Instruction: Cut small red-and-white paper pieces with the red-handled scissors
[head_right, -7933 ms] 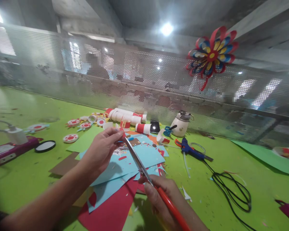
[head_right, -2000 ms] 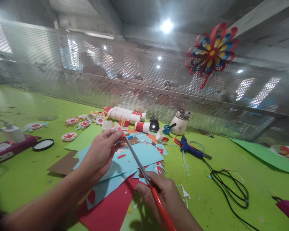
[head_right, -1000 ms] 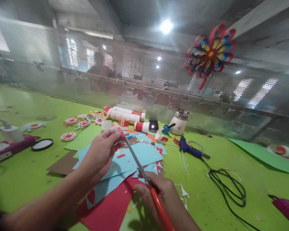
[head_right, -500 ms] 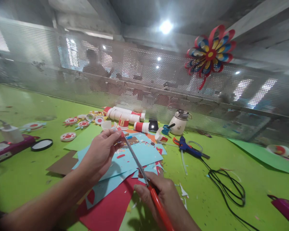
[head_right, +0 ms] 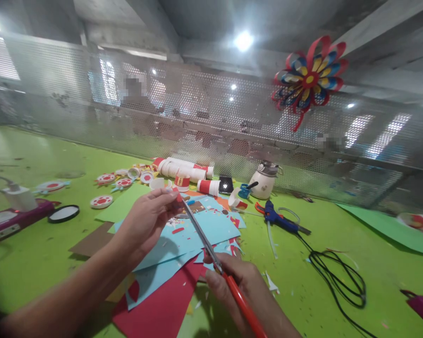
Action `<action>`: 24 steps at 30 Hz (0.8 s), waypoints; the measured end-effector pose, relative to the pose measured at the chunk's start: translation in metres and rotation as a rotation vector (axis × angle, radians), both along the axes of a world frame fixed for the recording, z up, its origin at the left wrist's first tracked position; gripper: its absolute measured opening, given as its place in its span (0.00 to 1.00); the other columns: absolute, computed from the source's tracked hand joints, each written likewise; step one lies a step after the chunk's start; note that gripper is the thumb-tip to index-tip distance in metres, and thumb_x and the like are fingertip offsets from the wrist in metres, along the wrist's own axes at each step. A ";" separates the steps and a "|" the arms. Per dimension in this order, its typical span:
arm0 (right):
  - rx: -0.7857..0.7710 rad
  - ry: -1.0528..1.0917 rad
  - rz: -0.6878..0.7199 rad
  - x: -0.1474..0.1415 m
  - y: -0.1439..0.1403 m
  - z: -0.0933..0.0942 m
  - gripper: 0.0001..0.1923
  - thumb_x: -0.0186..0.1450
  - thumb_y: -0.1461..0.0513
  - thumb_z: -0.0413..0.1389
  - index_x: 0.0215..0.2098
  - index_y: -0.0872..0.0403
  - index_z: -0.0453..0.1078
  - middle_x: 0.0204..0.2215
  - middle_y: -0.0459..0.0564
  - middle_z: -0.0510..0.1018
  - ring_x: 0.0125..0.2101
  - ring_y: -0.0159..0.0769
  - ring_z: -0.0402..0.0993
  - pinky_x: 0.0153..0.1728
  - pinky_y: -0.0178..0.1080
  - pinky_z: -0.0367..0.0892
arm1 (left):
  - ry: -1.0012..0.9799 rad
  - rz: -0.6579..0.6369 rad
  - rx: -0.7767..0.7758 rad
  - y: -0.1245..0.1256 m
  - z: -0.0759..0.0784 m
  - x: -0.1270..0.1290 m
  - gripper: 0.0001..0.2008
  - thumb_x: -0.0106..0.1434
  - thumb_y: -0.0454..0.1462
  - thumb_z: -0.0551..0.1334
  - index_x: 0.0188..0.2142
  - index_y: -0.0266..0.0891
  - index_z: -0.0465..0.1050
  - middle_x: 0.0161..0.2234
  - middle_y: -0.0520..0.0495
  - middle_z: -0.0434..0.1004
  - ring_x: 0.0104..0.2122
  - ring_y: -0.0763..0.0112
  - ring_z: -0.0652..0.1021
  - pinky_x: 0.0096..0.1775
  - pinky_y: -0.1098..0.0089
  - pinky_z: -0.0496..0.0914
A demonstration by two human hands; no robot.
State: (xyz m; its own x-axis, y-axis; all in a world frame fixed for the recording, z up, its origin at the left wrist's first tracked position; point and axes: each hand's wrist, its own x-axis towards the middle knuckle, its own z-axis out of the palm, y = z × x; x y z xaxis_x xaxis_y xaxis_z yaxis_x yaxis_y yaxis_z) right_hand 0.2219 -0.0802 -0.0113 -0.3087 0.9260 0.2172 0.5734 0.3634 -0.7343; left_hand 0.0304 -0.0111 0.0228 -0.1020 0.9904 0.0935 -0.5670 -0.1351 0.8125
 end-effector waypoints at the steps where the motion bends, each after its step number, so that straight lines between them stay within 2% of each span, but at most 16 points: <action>1: 0.012 -0.008 -0.002 0.000 0.000 0.000 0.26 0.64 0.44 0.45 0.40 0.55 0.73 0.21 0.47 0.71 0.22 0.37 0.66 0.23 0.35 0.61 | 0.004 -0.004 -0.001 0.000 0.000 0.000 0.05 0.49 0.32 0.64 0.23 0.35 0.68 0.22 0.51 0.71 0.24 0.75 0.72 0.33 0.71 0.67; 5: 0.026 -0.008 0.002 -0.001 -0.002 0.004 0.28 0.64 0.43 0.44 0.39 0.54 0.74 0.22 0.47 0.70 0.24 0.37 0.65 0.24 0.36 0.61 | 0.011 -0.009 -0.004 0.000 0.001 -0.001 0.05 0.49 0.32 0.64 0.22 0.35 0.68 0.21 0.51 0.72 0.23 0.76 0.72 0.32 0.71 0.67; 11: -0.044 0.026 0.030 0.000 -0.005 0.010 0.25 0.65 0.45 0.46 0.38 0.55 0.74 0.18 0.42 0.60 0.19 0.32 0.55 0.19 0.33 0.54 | 0.018 -0.026 0.001 -0.001 0.004 -0.003 0.05 0.49 0.31 0.64 0.21 0.34 0.68 0.20 0.50 0.72 0.23 0.75 0.72 0.32 0.71 0.67; 16: -0.046 0.051 0.036 0.002 -0.005 0.011 0.26 0.65 0.45 0.45 0.38 0.55 0.75 0.21 0.47 0.68 0.21 0.33 0.60 0.22 0.34 0.57 | 0.020 -0.043 -0.010 0.000 0.006 -0.005 0.06 0.49 0.30 0.63 0.20 0.34 0.68 0.20 0.49 0.72 0.23 0.75 0.73 0.32 0.70 0.67; 20: -0.047 0.053 0.044 0.002 -0.006 0.013 0.26 0.65 0.45 0.46 0.38 0.55 0.75 0.20 0.46 0.67 0.21 0.32 0.59 0.20 0.33 0.55 | 0.033 -0.053 0.003 0.000 0.006 -0.005 0.06 0.49 0.30 0.63 0.20 0.34 0.67 0.20 0.50 0.71 0.22 0.75 0.72 0.31 0.70 0.67; 24: -0.043 0.092 0.070 0.001 -0.006 0.014 0.24 0.65 0.46 0.47 0.37 0.54 0.75 0.23 0.49 0.72 0.24 0.35 0.65 0.20 0.32 0.58 | 0.039 -0.056 0.015 0.000 0.006 -0.005 0.06 0.49 0.30 0.63 0.19 0.34 0.67 0.20 0.50 0.71 0.22 0.74 0.72 0.32 0.69 0.67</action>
